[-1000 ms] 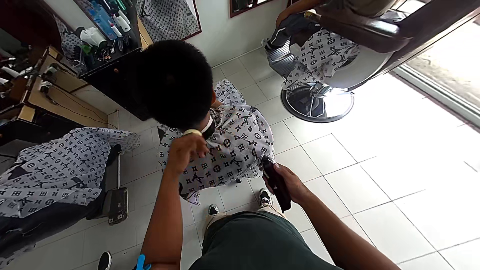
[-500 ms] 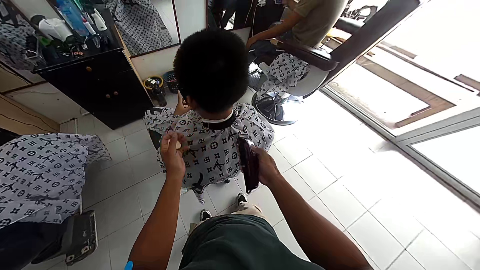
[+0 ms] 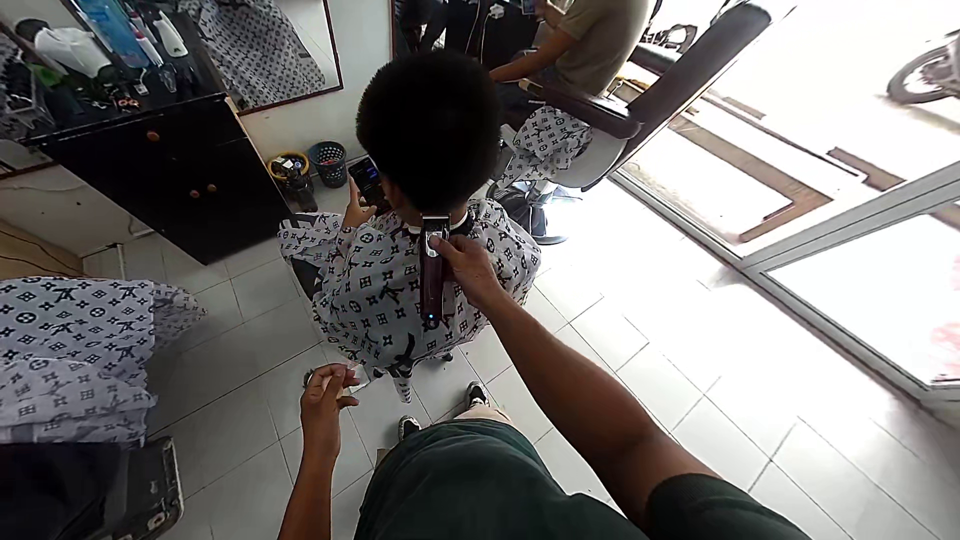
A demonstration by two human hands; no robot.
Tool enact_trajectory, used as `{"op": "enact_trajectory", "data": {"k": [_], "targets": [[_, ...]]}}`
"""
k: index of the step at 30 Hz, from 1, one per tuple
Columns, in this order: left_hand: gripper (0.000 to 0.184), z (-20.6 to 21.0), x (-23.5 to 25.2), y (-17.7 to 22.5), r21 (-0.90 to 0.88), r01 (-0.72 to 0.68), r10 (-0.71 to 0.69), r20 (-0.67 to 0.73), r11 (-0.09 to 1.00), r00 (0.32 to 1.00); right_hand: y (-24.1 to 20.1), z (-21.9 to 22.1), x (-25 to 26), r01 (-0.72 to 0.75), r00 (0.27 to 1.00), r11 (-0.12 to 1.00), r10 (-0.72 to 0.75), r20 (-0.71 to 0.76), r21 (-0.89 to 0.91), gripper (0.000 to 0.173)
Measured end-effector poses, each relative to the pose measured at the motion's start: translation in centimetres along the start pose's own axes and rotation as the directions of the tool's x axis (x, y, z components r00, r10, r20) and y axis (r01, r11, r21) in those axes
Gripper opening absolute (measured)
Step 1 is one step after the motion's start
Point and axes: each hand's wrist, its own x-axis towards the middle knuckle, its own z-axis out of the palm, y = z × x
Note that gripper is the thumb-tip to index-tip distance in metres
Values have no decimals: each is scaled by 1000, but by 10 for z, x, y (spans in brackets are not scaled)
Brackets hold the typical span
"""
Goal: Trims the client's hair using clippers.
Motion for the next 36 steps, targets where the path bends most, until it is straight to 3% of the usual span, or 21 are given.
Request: {"op": "enact_trajectory", "data": {"k": [4,8,9,13,14,15,17,18,19,20,21,22,23,25,26,28,29,30,32,33,36], "targets": [[18,-2,2,-2,-10,10,-10,-2,1000,1000,-2,0,4,-23,1000,999,23,3,23,49],[17,8,7,1,-12,16,-15,38,1000,999,14,-3,-4,253,967,967,-253,-12,-20,41],[17,12,8,4,-15,18,-18,51,1000,999,22,-10,-9,255,967,967,-255,7,27,38],[13,29,18,15,-48,-64,64,-5,997,998,66,-43,-60,-11,999,943,-3,42,333,36],[18,38,23,16,1,-153,152,-49,988,987,81,-53,-74,-48,999,909,35,40,414,40],[37,48,30,16,88,-273,278,-40,958,960,95,-62,-86,-79,997,873,68,40,482,46],[70,68,43,22,294,-535,484,230,792,844,113,-78,-102,-168,982,835,186,18,525,59],[66,80,48,33,388,-648,474,456,656,753,120,-85,-109,-217,969,823,245,15,525,67],[53,96,54,50,427,-726,351,670,539,654,128,-91,-114,-259,957,811,289,27,525,71],[42,117,62,71,406,-768,148,832,495,535,134,-99,-118,-294,949,803,310,57,518,74],[36,141,70,91,365,-759,-34,910,540,414,140,-109,-119,-305,948,804,310,79,510,75],[31,164,77,105,302,-714,-76,941,632,331,144,-119,-118,-300,951,809,296,91,505,74],[29,184,80,112,192,-630,25,947,752,319,148,-130,-116,-279,958,813,273,88,512,73],[24,225,81,114,-108,-415,313,828,903,465,154,-152,-108,-213,975,809,215,61,548,67],[20,244,79,114,-162,-316,323,756,935,570,156,-163,-105,-185,980,807,193,45,562,65],[22,275,75,118,-11,-147,112,706,989,699,159,-186,-94,-158,983,793,185,14,589,63],[24,286,73,119,56,-125,51,698,991,714,161,-199,-87,-155,982,791,191,2,591,63],[23,294,71,117,41,-170,97,683,985,724,163,-216,-78,-152,982,799,190,-5,582,62],[23,307,74,107,-84,-379,351,595,922,723,169,-253,-61,-131,985,847,172,-31,515,52],[24,313,75,103,-105,-427,410,549,898,728,172,-273,-53,-115,988,871,152,-39,478,48],[29,324,66,91,-65,-391,372,485,918,791,178,-330,-25,-116,991,891,135,-10,438,41]]}}
